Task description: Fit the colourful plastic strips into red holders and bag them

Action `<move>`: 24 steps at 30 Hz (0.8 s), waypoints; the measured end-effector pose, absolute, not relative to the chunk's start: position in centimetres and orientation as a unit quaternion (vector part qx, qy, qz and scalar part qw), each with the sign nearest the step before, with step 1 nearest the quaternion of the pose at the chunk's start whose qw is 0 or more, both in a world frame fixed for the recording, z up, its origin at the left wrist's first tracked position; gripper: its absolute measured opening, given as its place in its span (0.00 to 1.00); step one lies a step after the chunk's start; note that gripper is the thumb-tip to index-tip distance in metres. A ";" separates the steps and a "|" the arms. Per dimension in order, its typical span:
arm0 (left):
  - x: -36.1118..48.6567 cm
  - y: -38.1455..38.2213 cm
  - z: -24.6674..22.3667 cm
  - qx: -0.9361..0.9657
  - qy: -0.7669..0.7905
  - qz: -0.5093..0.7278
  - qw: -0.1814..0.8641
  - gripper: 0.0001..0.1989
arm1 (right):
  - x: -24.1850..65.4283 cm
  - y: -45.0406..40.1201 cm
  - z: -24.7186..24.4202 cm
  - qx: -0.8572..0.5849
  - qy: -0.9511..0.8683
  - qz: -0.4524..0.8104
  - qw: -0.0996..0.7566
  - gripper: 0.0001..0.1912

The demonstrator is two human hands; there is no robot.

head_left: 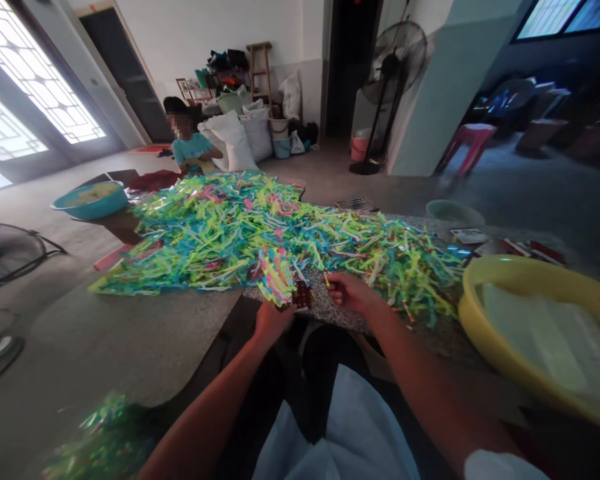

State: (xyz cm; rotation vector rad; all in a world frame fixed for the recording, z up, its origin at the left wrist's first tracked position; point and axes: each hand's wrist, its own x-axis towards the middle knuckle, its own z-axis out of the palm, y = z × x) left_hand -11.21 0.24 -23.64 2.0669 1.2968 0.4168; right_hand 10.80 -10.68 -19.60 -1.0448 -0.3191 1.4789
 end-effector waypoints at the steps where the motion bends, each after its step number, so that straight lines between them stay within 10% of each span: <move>1: -11.2 0.3 -23.7 0.790 0.492 0.162 0.330 0.22 | 10.6 -10.9 -19.8 -0.465 -0.146 0.626 0.609 0.12; 18: -11.2 0.4 -23.9 0.785 0.510 0.151 0.318 0.22 | 11.0 -9.3 -22.0 -0.588 -0.269 0.433 0.628 0.17; 24: -11.2 0.6 -24.2 0.787 0.507 0.156 0.315 0.22 | 7.6 -9.1 -21.2 -0.698 -0.454 0.296 0.468 0.11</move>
